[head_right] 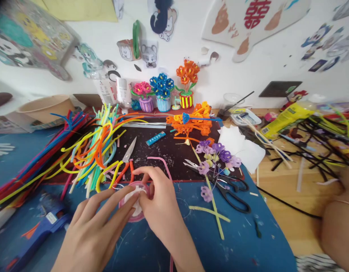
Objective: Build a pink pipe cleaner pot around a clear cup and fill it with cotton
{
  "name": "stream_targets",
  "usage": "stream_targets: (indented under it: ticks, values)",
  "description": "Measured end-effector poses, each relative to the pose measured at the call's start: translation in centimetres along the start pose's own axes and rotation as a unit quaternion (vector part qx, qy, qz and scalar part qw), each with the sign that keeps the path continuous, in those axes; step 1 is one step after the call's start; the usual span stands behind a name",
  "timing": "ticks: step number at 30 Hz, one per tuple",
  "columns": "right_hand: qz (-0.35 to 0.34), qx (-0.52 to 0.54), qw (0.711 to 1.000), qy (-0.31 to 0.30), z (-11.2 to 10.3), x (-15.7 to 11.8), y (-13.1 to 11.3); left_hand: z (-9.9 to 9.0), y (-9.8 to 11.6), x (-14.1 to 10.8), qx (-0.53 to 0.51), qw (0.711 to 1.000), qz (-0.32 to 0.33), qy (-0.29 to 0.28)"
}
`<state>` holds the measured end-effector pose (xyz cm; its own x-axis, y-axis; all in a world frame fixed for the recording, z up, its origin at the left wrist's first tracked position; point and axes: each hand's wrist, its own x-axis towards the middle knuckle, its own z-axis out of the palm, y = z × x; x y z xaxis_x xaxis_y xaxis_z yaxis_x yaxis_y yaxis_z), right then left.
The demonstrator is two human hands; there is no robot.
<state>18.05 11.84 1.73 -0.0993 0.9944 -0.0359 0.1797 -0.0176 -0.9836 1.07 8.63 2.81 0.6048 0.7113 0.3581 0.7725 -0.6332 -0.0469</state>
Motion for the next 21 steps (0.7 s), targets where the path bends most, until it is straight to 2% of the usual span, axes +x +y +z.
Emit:
stream_targets:
  ticks: [3, 5, 8, 13, 17, 21]
  values:
    - [-0.003, 0.051, 0.999, -0.009, -0.7, -0.9, 0.9, 0.2, 0.0, 0.0, 0.008, 1.0, -0.003, -0.009]
    - [0.008, 0.074, 0.996, -0.046, -1.0, -1.9, 1.8, 0.2, 0.1, 0.1, 0.021, 1.0, -0.007, -0.012]
    - [0.019, 0.055, 0.995, -0.084, -0.8, -2.9, 2.9, -0.2, 0.4, 0.3, 0.016, 1.0, -0.006, -0.009]
    - [-0.038, 0.035, 0.998, -0.042, 0.5, -2.6, 3.2, -0.5, 0.9, 0.3, 0.025, 1.0, 0.002, -0.013]
    - [-0.046, 0.004, 0.999, -0.022, 0.5, -2.4, 3.1, -0.8, 0.8, 0.3, 0.054, 0.998, 0.01, -0.035]
    - [-0.037, -0.006, 0.999, -0.019, 0.3, -2.6, 3.4, -1.0, 0.4, 0.3, 0.075, 0.995, 0.045, -0.038]
